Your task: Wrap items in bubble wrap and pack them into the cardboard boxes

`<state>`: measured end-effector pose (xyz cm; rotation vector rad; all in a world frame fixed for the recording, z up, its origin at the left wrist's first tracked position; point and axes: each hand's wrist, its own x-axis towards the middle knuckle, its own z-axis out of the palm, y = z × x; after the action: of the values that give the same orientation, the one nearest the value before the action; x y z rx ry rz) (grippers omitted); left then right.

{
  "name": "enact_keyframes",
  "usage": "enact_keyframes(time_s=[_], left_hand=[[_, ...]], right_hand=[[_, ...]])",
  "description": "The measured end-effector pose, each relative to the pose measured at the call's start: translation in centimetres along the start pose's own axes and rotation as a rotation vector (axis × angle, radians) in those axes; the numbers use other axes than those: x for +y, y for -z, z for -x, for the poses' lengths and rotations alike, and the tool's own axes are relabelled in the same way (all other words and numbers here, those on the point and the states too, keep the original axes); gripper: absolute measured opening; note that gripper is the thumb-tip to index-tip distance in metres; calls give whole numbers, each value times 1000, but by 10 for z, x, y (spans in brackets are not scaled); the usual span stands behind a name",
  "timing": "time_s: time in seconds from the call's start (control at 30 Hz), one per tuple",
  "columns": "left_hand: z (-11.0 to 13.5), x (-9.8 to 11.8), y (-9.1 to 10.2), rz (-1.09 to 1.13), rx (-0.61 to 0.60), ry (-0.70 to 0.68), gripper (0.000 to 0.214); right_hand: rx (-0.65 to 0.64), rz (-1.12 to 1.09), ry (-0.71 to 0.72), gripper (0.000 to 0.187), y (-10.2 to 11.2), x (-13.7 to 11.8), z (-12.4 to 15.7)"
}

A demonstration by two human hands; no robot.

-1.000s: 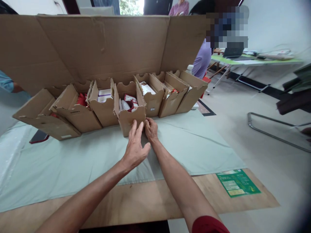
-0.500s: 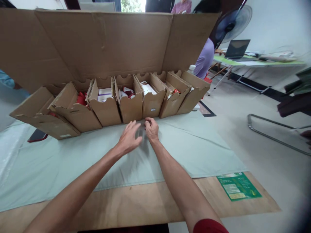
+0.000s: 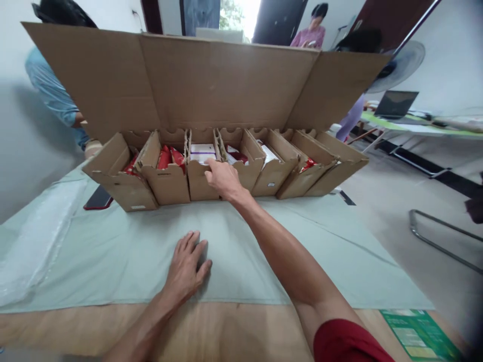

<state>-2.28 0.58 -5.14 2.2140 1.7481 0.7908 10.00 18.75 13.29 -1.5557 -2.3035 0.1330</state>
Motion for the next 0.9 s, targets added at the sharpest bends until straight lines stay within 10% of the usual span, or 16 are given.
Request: enact_keyframes(time_s=[0.13,0.3,0.47,0.6,0.73,0.9], left_hand=[[-5,3,3,257,178,157,51],[-11,-2,27,518,407,453,60],[-14,-8,43,634,463,567,67],[-7,3,44,704,305,509,59],[22,27,48,708,251,386,48],[83,66,44,594,176,363,58]], right_hand=[[-14,65,-24,32,3,-7,6],[27,-15,19,25,16,8,105],[65,-306,239,19,64,73,228],[268,-437,9,35,86,140,297],[178,-663,-225,81,64,169,344],[-56,-541,-398,58,11,150,347]])
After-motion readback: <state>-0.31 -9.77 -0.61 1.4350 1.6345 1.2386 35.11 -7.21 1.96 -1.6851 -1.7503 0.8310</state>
